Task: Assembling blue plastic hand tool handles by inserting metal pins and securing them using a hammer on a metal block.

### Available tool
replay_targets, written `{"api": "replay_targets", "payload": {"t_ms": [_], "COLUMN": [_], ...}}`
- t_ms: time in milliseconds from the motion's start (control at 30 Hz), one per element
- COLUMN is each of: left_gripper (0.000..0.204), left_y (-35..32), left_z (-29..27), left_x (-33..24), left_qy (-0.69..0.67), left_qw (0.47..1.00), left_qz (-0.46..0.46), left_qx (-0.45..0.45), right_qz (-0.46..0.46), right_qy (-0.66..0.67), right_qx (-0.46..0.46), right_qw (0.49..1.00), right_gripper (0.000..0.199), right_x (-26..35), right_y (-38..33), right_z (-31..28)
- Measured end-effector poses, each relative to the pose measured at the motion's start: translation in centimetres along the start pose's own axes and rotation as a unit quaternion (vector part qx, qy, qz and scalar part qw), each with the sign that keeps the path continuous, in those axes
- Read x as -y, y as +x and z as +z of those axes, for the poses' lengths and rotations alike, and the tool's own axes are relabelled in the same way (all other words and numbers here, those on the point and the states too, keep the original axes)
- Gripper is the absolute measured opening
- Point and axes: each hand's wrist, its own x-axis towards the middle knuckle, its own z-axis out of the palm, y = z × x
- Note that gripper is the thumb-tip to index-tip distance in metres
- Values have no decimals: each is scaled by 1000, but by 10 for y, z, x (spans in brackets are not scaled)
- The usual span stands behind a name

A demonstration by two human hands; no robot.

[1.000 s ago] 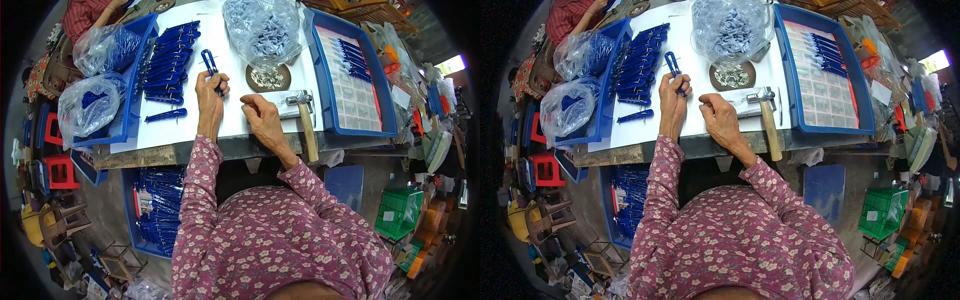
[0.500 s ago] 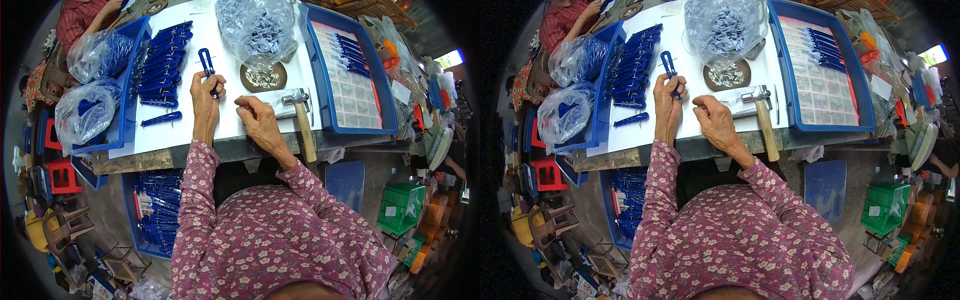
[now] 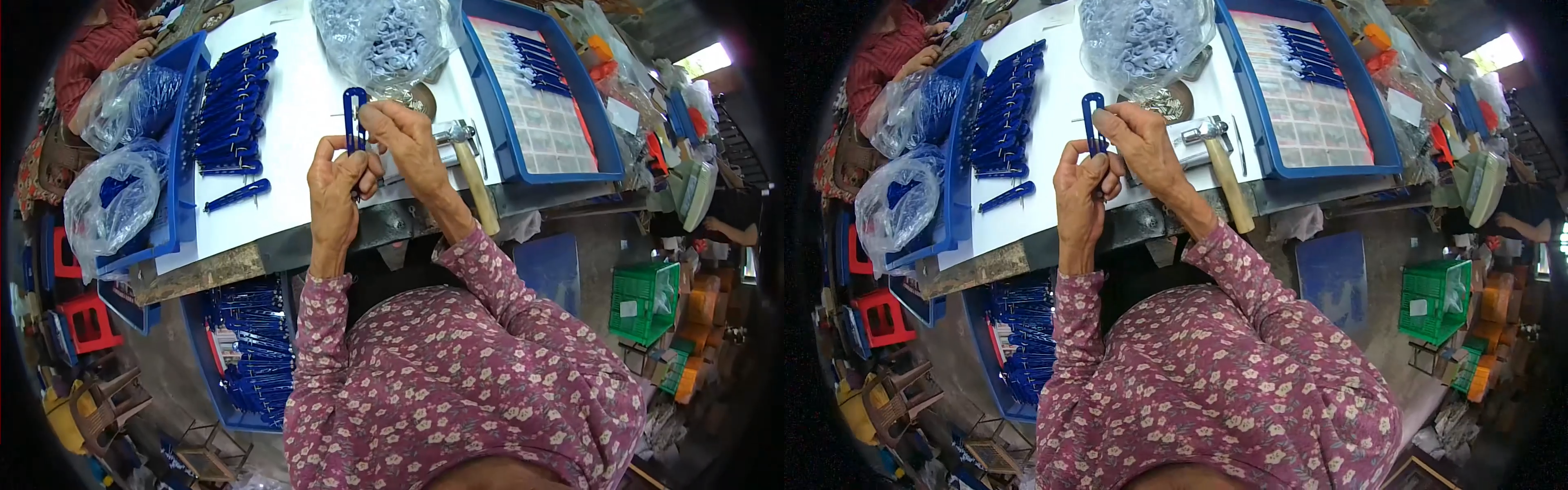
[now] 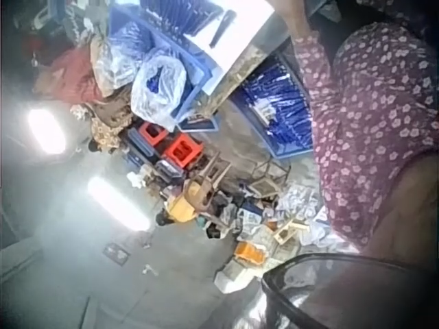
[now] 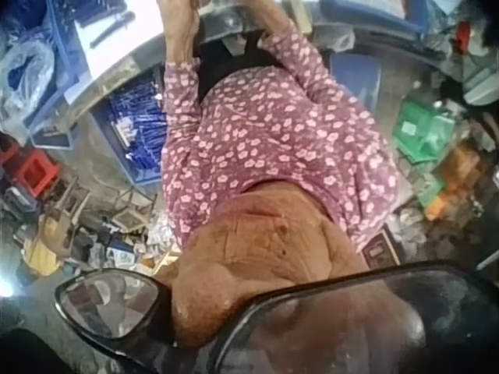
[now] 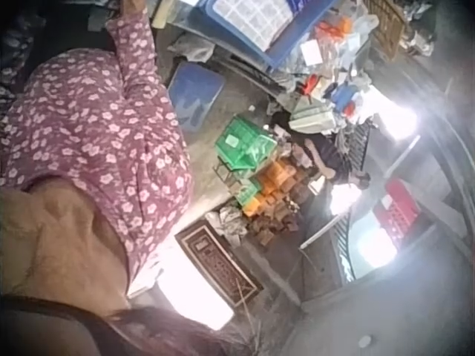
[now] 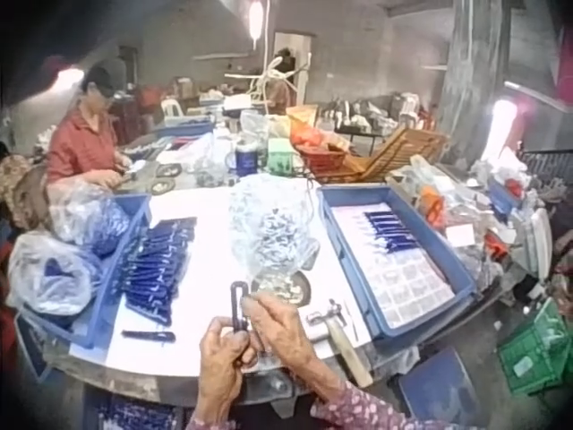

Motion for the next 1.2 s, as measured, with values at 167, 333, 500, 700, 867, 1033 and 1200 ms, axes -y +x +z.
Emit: {"api": "replay_targets", "payload": {"t_ms": [167, 333, 500, 700, 867, 1033, 1200], "left_gripper": [14, 13, 13, 13, 14, 14, 17], "left_y": [-8, -11, -15, -14, -14, -14, -13], "left_z": [0, 1, 1, 3, 3, 4, 3], "left_x": [7, 6, 9, 11, 11, 12, 15], "left_qy": [3, 0, -21, -23, -13, -12, -27], "left_qw": [1000, 999, 999, 998, 998, 998, 997], "left_qz": [-13, -32, -49, -63, -63, -67, -66], "left_qx": [8, 10, 6, 5, 12, 11, 26], "right_qz": [22, 14, 22, 40, 49, 6, 3], "right_qy": [43, 29, 3, 33, 43, -12, -19], "right_qx": [2, 7, 25, 7, 12, -9, 2], "right_qw": [999, 999, 999, 999, 998, 1000, 1000], "right_gripper": [31, 27, 21, 18, 21, 20, 24], "right_x": [-2, -6, -9, -8, -7, -8, -16], "right_y": [-3, 1, -1, -5, -7, -7, -4], "right_z": [2, -4, -8, -10, -12, -9, -13]}}
